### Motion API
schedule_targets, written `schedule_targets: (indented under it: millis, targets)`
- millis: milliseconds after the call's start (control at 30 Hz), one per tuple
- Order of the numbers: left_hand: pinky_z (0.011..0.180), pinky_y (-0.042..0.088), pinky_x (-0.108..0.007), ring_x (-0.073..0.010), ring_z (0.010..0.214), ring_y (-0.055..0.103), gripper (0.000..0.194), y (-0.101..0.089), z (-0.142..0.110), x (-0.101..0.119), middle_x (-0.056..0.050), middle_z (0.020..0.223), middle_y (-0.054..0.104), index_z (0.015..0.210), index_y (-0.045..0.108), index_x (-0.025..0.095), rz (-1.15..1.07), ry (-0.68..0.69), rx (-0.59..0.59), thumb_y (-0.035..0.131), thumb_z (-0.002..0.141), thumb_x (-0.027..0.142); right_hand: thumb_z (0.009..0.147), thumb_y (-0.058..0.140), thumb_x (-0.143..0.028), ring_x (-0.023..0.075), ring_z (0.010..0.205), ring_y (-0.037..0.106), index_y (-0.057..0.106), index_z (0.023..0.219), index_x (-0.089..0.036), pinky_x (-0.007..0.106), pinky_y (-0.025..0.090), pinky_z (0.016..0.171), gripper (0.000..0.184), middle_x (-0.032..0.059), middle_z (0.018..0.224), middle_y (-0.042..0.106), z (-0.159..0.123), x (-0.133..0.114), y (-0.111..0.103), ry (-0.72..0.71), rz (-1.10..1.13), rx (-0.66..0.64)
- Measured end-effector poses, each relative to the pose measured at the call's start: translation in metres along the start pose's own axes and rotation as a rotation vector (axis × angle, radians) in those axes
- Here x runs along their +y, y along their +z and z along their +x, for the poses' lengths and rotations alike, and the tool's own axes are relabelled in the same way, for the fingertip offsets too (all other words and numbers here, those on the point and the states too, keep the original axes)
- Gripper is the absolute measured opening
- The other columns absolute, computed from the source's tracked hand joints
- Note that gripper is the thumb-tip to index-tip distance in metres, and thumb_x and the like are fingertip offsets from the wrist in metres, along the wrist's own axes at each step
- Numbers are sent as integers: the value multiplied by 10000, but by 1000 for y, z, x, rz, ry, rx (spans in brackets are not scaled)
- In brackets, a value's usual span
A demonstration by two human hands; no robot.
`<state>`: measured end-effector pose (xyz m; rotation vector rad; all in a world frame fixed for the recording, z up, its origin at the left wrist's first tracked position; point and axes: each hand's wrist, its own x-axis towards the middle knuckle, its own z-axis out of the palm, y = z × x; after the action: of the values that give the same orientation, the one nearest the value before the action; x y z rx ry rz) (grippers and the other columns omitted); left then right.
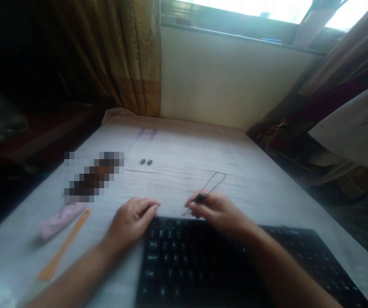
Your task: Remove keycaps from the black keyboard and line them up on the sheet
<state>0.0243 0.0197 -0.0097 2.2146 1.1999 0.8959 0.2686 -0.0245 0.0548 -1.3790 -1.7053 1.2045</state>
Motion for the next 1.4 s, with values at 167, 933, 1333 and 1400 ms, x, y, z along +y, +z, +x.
schedule_targets:
  millis: [167, 933, 1333, 1400]
  targets:
    - [738, 546, -298, -177, 803, 689, 197, -3, 0, 2, -7, 848, 743, 900, 721, 248, 22, 27, -25, 540, 876, 321, 876, 558, -336, 129, 649, 577, 652, 849, -182, 257, 487, 633, 182, 3, 704, 620, -1, 3, 4, -11, -36, -3]
    - [744, 520, -299, -173, 798, 673, 187, -1, 0, 4, -11, 836, 739, 901, 711, 232, 35, 60, -32, 530, 890, 283, 921, 555, -189, 144, 745, 641, 669, 871, -178, 253, 515, 716, 125, 36, 797, 682, 1, 5, 19, -428, -360, -15]
    - [762, 512, -295, -171, 808, 668, 183, 1, 0, 3, -9, 837, 736, 903, 700, 240, 39, 65, -34, 520, 895, 273, 950, 497, -242, 179, 729, 639, 626, 859, -184, 289, 514, 698, 168, 60, 797, 667, 2, 9, 30, -350, -575, -55]
    - [758, 511, -293, -168, 806, 665, 182, 1, -1, 2, -8, 835, 734, 909, 698, 242, 50, 65, -41, 519, 899, 272, 948, 494, -236, 178, 715, 637, 621, 850, -187, 286, 509, 686, 168, 55, 780, 668, 2, 8, 32, -358, -610, -43]
